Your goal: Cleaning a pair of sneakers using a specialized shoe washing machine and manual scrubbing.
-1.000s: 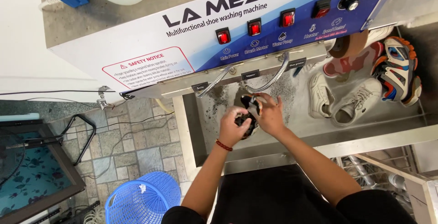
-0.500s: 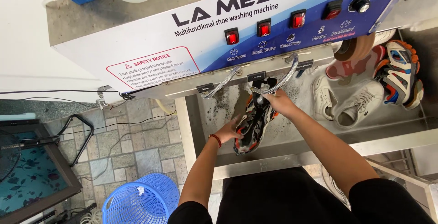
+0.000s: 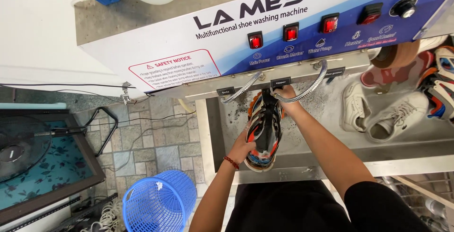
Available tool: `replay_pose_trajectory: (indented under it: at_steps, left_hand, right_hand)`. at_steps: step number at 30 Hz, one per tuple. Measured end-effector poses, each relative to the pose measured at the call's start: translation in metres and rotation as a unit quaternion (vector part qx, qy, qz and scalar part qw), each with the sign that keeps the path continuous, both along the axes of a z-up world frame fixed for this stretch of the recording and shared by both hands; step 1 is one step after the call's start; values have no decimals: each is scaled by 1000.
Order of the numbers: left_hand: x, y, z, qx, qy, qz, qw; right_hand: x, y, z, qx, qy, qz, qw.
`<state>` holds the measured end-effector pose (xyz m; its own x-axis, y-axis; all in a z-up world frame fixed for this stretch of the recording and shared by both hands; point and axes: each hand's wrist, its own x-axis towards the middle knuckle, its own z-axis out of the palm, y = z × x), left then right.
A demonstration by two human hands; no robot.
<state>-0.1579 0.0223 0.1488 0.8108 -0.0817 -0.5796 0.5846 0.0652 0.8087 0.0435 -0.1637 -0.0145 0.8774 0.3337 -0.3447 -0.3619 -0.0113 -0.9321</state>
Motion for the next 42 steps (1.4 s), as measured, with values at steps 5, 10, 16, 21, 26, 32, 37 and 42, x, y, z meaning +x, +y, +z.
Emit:
replay_pose_trajectory:
  at_steps: [5,10,16,21,26,32,37,42]
  left_hand:
    - [-9,-3,1,45,-29,26,998]
    - [-13,-2,7,201,-36,-25,979]
    - [-6,-3,10,199,-13,-37,979]
    - [-1,-5,1,192,-20,-3,981]
    - [-5,-1,-14,126,-10,49,991]
    - [-7,0,7,140,-39,60,988]
    - [-17,6,9,157,-36,28,987]
    - [-25,3,-9,164,-40,10,986]
  right_hand:
    - [-2,25,47,151,65,-73,984]
    - [-15,19,71,182,83,-106,974]
    - [-24,2,35,315,172,-182,915]
    - [1,12,134,393,299,-167,853]
    - [14,27,101,425,327,-137,833]
    - [0,32,137,307,213,-41,927]
    - [-18,22,133,196,140,21,970]
    - [-27,14,122,457,339,-104,816]
